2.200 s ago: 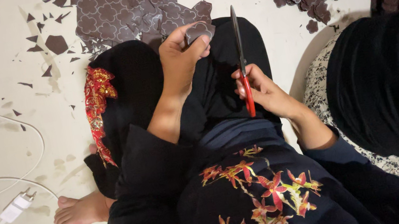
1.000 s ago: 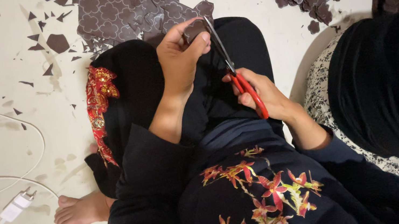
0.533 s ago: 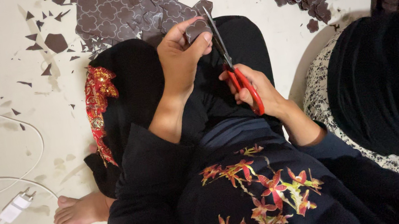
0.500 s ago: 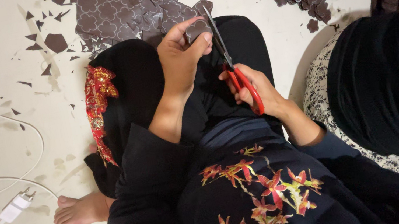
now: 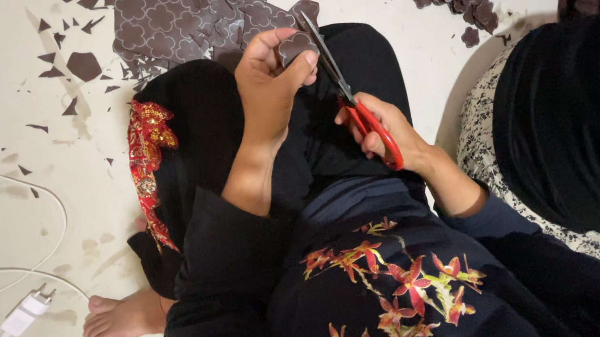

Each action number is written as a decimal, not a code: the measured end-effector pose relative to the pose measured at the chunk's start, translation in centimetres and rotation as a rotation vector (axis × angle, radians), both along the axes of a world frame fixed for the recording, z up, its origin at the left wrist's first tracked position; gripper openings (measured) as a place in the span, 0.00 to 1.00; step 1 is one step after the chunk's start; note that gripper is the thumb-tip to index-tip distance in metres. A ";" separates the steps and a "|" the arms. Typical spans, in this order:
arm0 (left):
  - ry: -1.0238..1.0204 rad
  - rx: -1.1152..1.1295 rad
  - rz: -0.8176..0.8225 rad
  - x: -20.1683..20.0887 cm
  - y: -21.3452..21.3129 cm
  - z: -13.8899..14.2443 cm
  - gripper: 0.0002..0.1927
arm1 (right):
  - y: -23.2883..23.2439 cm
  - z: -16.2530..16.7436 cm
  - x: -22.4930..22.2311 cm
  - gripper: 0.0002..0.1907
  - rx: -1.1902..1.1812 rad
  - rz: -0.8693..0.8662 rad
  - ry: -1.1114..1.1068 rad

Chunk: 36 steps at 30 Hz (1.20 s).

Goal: The person sits on the floor and uses red-handled scissors to cut a dark patterned fabric into small shapes. The person repeatedly picks up pieces of fabric, cuts them, and places the cut pieces on the floor.

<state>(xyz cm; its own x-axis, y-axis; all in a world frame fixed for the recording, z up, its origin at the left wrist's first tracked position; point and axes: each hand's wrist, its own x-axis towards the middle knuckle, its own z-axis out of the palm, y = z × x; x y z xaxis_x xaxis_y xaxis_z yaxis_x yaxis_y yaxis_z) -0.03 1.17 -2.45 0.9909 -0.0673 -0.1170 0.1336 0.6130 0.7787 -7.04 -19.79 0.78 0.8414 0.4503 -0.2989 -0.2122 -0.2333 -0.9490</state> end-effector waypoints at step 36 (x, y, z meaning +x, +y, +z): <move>-0.055 0.034 -0.050 0.2 0.4 -0.4 0.18 | -0.4 0.8 0.5 0.55 -0.028 0.048 0.082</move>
